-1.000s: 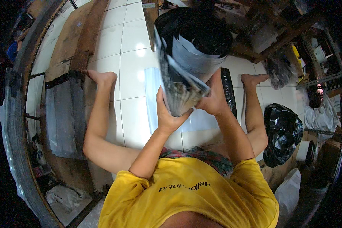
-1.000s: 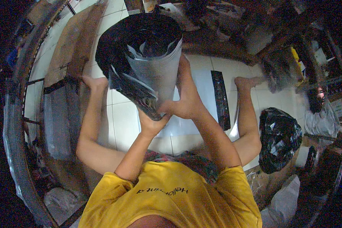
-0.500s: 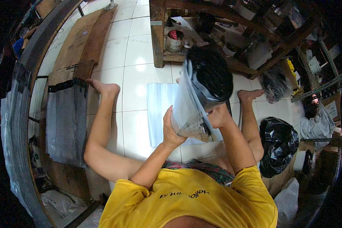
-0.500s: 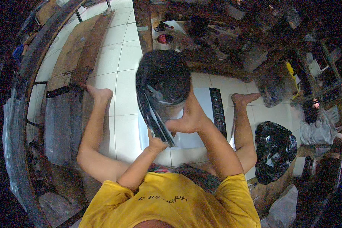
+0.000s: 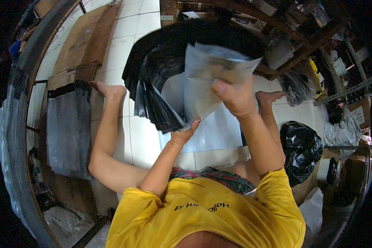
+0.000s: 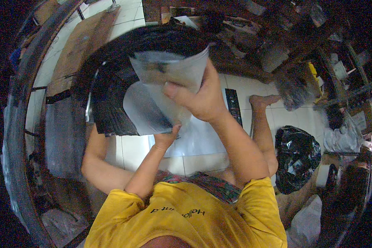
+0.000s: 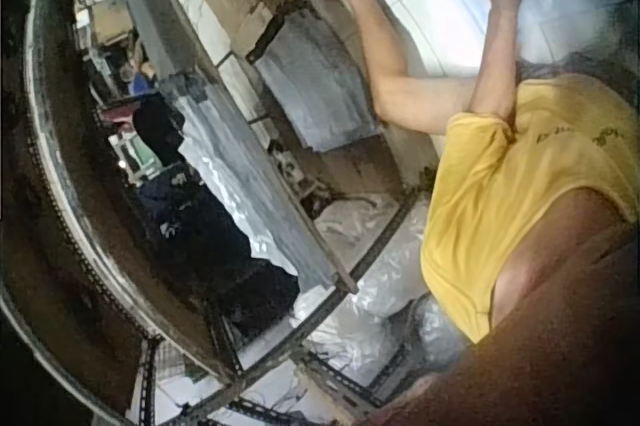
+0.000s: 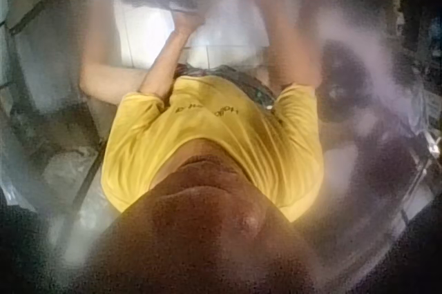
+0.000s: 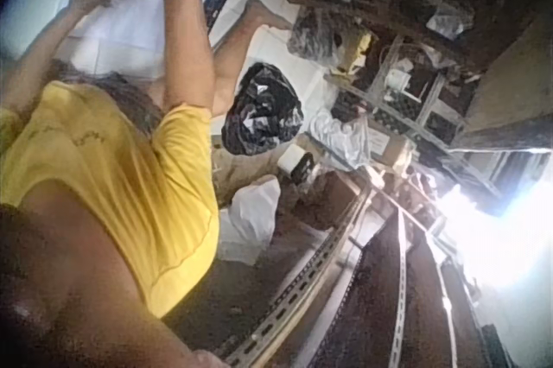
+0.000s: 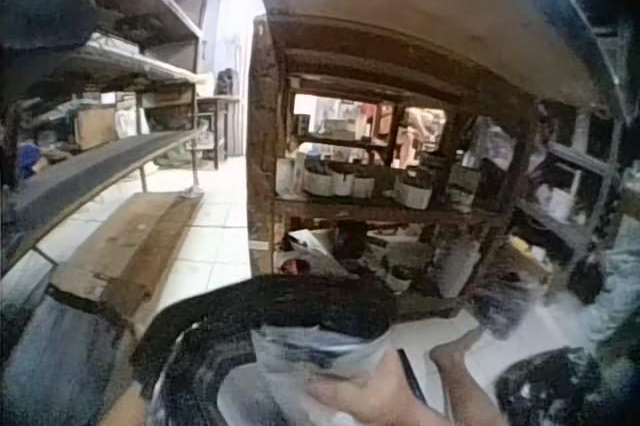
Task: The person sits on the floor and folds white poly mailers one at a time. They smooth each mailer flat, fold it in half, then fold it again into a smaller rectangle, and stack the folded units into a growing pile.
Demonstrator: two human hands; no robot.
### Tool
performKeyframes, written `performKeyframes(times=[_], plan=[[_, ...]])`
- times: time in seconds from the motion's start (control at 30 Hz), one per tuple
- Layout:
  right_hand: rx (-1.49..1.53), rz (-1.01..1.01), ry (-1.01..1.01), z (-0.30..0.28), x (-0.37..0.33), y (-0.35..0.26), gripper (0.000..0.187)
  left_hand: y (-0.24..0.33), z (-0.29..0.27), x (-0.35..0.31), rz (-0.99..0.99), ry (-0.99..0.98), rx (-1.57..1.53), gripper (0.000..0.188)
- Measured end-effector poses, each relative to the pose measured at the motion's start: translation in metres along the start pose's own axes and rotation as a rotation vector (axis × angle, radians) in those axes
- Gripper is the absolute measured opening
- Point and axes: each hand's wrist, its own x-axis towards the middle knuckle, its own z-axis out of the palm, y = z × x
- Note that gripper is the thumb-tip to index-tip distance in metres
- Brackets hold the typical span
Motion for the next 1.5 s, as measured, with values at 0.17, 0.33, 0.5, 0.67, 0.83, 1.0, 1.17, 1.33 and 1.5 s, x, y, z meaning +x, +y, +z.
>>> performKeyframes(times=[0.17,0.33,0.5,0.67,0.83,1.0,1.17,1.33,1.5], plan=[[0.319,-0.038,-0.063,-0.036,-0.002,0.018,0.086,-0.002,-0.002,0.008,-0.022,-0.131,-0.010,0.103],[-0.017,-0.123,-0.033,-0.030,0.012,-0.020,0.109,-0.003,0.006,-0.008,-0.119,-0.086,-0.083,0.127],[-0.470,-0.116,-0.277,-0.023,0.056,-0.099,0.103,-0.014,0.011,-0.013,-0.150,-0.055,-0.005,0.112],[-1.055,-0.217,-0.506,0.030,0.084,-0.126,0.072,-0.006,-0.008,-0.003,-0.234,-0.089,-0.267,0.093],[-1.095,-0.201,-0.584,0.034,0.085,-0.111,0.081,-0.013,-0.007,-0.006,-0.241,-0.012,-0.300,0.090],[-1.140,-0.239,-0.576,0.035,0.081,-0.107,0.087,-0.022,-0.011,0.001,-0.204,0.040,-0.289,0.091],[-1.126,-0.341,-0.543,0.037,0.082,-0.104,0.088,-0.022,-0.004,-0.005,-0.270,-0.172,-0.269,0.109],[-1.267,-0.286,-0.661,0.039,0.077,-0.107,0.092,-0.010,-0.008,-0.008,-0.175,-0.226,-0.063,0.127],[-1.163,-0.447,-0.551,0.037,0.079,-0.105,0.091,-0.021,0.000,-0.017,-0.252,-0.163,-0.064,0.127]])
